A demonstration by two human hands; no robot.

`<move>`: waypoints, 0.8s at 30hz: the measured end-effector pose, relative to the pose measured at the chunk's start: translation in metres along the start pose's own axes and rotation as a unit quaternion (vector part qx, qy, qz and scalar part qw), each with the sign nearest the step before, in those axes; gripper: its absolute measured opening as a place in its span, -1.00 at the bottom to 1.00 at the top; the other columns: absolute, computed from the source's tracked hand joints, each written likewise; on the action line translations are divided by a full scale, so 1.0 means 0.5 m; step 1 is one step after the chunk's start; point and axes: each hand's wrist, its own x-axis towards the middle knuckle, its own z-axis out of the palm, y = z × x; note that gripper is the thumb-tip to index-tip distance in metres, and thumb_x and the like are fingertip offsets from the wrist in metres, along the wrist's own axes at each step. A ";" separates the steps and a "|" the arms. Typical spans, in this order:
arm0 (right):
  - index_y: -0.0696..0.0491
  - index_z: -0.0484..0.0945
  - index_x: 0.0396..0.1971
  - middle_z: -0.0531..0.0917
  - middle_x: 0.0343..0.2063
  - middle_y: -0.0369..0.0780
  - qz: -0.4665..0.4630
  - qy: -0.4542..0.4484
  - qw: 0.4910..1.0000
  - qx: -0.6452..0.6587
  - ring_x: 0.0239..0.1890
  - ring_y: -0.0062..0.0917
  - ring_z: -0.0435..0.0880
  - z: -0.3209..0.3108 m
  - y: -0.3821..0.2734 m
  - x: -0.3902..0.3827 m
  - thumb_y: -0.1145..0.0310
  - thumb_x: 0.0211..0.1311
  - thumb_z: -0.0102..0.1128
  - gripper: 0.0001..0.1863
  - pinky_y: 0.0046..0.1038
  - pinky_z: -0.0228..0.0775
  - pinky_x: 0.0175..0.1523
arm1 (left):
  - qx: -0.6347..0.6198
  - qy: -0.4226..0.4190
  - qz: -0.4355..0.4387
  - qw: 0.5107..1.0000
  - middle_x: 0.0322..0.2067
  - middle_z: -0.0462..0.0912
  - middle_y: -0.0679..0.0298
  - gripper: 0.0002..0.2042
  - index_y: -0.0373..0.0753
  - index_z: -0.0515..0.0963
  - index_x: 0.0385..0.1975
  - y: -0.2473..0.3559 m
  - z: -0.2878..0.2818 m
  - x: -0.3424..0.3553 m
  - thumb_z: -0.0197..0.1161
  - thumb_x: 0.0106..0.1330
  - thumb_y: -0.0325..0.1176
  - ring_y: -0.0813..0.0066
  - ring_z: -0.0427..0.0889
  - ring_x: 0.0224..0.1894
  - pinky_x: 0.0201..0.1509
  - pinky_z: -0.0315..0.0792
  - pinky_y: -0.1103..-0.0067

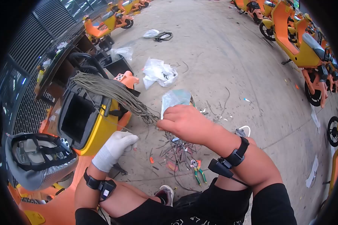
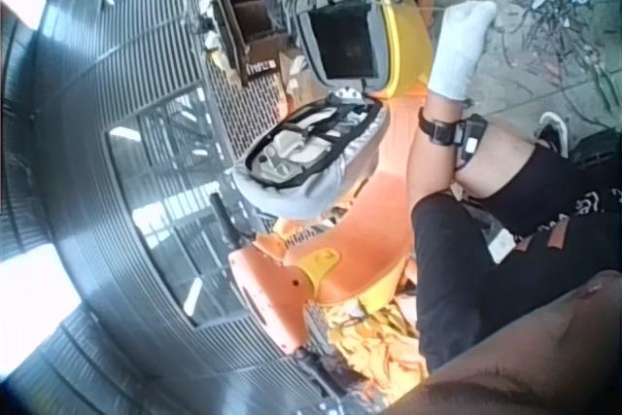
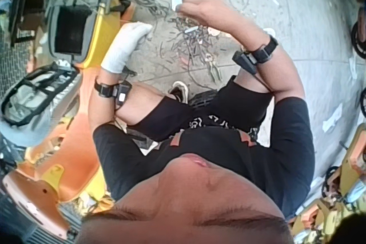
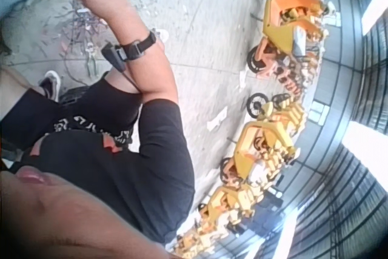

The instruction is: The person strips insulation from several wires and connects them using a pair of wire cutters while working on the electrical components of an electric scooter.

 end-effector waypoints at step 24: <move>-0.07 0.66 -0.48 0.67 -0.55 -0.27 0.250 -0.312 0.906 -0.136 -0.40 -0.35 0.65 0.001 0.136 -0.119 0.30 0.07 0.26 -0.93 -0.29 0.43 -0.12 | 0.054 0.027 -0.013 0.998 -0.66 0.41 0.36 -0.66 -0.34 0.58 -0.54 -0.023 -0.054 -0.041 0.14 0.26 -0.16 0.65 0.33 -0.58 -0.45 0.23 0.64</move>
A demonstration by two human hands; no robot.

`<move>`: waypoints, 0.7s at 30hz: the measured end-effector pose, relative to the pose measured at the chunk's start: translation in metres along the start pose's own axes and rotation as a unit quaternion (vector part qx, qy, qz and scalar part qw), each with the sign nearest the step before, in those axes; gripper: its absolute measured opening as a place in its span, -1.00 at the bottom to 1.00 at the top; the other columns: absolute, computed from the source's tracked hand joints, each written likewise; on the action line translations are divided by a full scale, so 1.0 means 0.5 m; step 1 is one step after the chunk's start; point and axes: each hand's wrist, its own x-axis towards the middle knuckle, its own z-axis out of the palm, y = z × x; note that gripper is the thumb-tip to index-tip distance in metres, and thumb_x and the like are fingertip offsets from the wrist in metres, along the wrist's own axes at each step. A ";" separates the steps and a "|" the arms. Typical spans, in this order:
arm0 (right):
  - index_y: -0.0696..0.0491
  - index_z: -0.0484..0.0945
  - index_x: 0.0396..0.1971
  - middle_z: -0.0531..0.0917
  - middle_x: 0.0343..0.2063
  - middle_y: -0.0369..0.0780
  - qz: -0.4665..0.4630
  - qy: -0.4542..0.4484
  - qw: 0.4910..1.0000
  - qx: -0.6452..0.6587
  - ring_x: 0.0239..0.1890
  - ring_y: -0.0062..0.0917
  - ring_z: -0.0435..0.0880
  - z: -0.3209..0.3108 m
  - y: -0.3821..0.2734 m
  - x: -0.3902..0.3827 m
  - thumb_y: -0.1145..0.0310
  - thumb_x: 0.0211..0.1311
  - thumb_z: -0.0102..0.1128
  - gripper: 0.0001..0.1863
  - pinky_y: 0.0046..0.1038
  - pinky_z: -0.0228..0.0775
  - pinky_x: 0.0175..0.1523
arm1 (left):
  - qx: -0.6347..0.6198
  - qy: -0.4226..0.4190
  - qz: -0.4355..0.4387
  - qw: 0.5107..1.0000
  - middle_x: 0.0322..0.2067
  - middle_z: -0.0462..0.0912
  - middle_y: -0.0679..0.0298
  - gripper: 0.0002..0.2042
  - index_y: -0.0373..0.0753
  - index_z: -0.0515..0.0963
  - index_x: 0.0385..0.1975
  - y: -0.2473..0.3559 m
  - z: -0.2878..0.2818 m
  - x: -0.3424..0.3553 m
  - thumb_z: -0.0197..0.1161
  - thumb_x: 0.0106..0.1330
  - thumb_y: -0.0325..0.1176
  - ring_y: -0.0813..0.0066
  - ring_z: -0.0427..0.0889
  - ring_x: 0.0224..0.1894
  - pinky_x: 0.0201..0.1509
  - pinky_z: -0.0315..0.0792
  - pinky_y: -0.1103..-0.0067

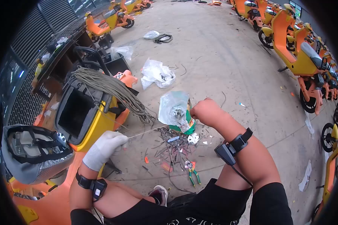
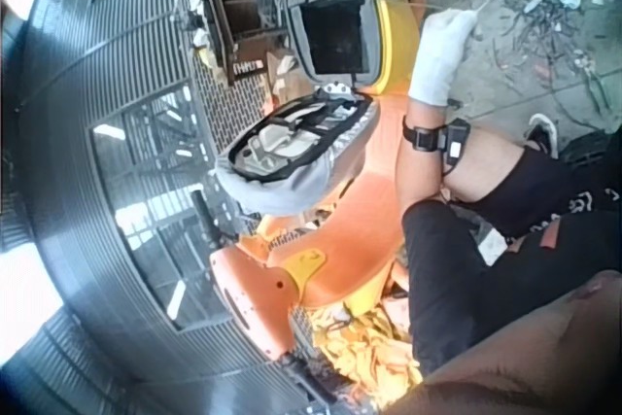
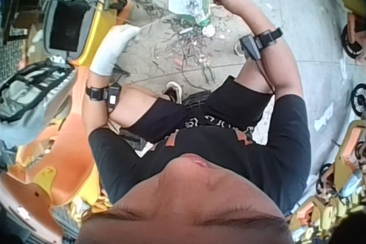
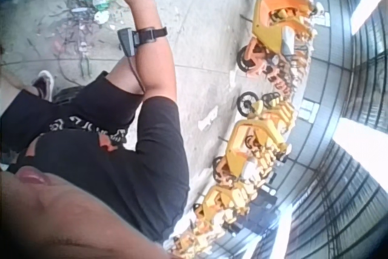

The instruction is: The person strips insulation from several wires and connects them using a pair of wire cutters while working on the electrical components of an electric scooter.

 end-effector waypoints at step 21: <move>0.09 0.68 -0.28 0.68 -0.47 -0.08 0.154 0.125 0.953 0.229 -0.37 -0.17 0.66 -0.058 -0.019 -0.021 0.24 0.28 0.16 -0.75 -0.24 0.49 -0.20 | -0.256 -0.088 -0.042 0.962 -0.74 0.11 0.58 -0.73 -0.27 0.50 -0.39 -0.015 0.006 0.010 0.00 0.43 -0.22 0.76 0.03 -0.72 -0.64 -0.08 0.69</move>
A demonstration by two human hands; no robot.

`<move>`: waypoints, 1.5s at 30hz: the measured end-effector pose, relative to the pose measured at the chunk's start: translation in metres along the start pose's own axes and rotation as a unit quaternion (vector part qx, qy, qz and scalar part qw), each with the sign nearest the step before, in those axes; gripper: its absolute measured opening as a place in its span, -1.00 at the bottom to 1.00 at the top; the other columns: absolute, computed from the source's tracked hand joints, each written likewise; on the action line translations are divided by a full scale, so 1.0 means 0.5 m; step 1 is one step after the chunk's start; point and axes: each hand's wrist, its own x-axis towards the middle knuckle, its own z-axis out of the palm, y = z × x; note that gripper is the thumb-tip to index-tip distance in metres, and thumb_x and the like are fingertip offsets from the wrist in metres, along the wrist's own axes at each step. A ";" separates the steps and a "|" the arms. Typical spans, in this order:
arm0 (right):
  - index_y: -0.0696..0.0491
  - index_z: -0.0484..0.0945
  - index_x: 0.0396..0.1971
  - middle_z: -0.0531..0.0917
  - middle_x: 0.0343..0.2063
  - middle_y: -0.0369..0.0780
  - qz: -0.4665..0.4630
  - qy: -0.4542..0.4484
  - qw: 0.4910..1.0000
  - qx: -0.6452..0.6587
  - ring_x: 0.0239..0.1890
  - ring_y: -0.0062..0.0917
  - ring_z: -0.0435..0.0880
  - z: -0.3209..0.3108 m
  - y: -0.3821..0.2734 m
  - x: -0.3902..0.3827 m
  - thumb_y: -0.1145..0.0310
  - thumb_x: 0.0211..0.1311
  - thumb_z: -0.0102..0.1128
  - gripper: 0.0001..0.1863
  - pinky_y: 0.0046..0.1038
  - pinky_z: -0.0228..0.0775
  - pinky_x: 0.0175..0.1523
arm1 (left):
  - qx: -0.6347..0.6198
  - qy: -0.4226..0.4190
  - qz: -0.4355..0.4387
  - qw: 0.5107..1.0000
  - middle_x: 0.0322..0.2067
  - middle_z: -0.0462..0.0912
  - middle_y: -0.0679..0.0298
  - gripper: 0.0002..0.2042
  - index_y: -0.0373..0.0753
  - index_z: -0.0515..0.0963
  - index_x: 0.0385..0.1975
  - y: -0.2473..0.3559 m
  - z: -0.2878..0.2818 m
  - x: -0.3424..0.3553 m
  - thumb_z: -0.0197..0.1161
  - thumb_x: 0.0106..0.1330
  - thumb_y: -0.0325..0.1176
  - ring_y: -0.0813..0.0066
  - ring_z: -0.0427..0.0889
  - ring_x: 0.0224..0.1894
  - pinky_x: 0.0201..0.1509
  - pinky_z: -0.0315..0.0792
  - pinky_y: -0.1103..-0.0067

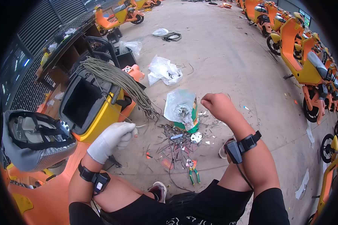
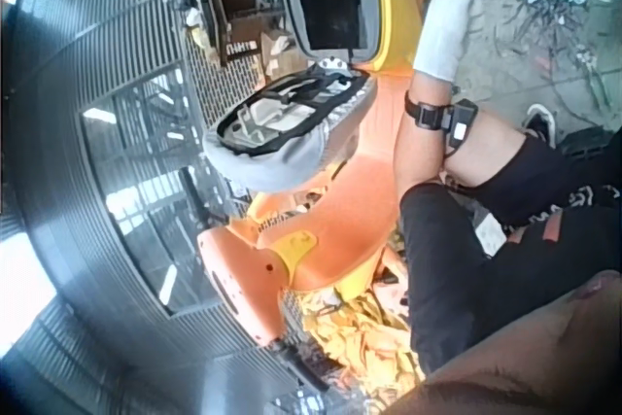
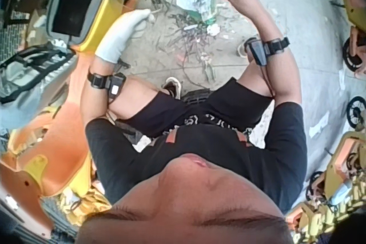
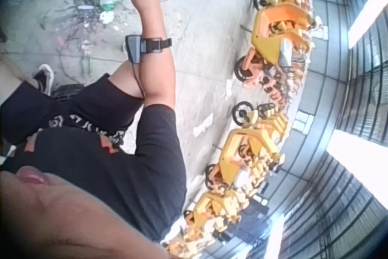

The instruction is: The person strips insulation from several wires and connects them using a pair of wire cutters while working on the electrical components of an electric scooter.

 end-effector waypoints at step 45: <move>0.13 0.43 0.12 0.59 0.01 -0.19 0.117 -0.119 0.632 0.757 0.10 -0.42 0.57 0.136 -0.187 0.007 0.13 0.49 -0.04 -0.59 -0.34 0.44 0.11 | -0.066 -0.133 0.068 0.987 -0.34 0.52 0.27 -0.59 -0.38 0.40 0.12 -0.031 0.031 0.115 0.02 0.48 -0.15 0.45 0.54 -0.25 -0.07 0.47 0.47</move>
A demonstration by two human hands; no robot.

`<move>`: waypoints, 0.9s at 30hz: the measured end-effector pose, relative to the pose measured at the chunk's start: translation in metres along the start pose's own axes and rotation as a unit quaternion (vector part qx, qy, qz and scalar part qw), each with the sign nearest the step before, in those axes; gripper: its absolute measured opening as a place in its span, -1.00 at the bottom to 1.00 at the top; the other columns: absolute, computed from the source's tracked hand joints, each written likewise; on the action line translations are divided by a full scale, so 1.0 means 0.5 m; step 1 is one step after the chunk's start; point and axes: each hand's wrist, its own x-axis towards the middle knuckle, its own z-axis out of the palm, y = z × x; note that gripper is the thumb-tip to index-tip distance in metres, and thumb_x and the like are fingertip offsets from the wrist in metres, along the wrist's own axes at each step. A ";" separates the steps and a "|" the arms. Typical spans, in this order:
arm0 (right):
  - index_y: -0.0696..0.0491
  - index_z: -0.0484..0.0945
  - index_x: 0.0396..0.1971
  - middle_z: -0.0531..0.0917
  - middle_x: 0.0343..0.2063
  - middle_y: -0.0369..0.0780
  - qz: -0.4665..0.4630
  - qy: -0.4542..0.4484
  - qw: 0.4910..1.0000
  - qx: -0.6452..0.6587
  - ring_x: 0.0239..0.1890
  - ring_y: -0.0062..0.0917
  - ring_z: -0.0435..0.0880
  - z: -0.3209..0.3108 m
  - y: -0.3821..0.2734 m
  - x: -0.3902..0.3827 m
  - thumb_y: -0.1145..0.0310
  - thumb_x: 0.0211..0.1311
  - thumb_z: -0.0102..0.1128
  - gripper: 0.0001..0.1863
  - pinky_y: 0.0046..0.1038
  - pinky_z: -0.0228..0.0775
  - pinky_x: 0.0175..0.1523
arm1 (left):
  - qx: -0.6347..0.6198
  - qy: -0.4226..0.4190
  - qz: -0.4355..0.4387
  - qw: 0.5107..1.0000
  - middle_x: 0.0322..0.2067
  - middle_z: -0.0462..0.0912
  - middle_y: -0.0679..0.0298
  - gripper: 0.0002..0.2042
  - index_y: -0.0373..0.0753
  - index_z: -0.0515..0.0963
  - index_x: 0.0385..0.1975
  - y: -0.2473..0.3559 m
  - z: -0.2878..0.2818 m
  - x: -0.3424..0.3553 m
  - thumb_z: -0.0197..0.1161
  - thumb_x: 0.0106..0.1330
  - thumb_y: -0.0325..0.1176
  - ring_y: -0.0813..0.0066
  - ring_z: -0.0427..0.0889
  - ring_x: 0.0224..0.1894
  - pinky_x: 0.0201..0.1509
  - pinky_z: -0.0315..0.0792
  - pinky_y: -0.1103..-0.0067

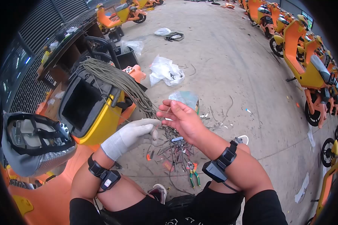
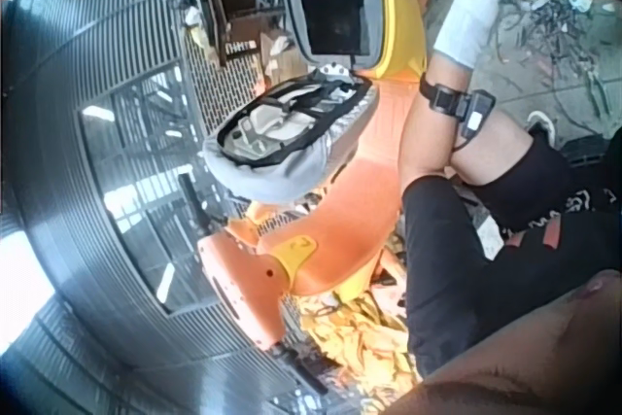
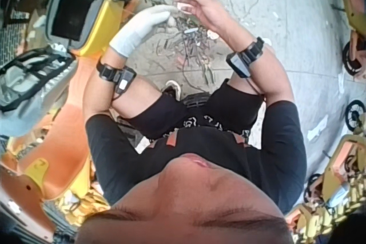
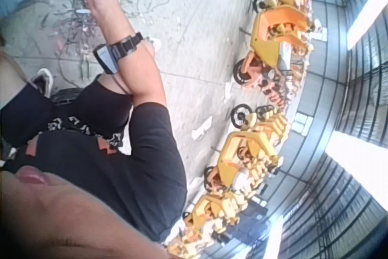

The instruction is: The person strips insulation from several wires and connects them using a pair of wire cutters while working on the electrical components of an electric scooter.

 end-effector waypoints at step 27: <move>0.14 0.52 -0.08 0.60 -0.06 -0.24 -0.046 0.128 0.991 0.021 0.00 -0.51 0.57 -0.058 -0.039 0.033 0.23 0.46 -0.02 -0.71 -0.40 0.40 0.05 | 0.178 0.150 -0.059 0.971 -0.40 0.52 0.40 -0.69 -0.22 0.62 -0.23 0.028 0.001 -0.039 0.15 0.35 -0.09 0.68 0.42 -0.35 -0.21 0.38 0.66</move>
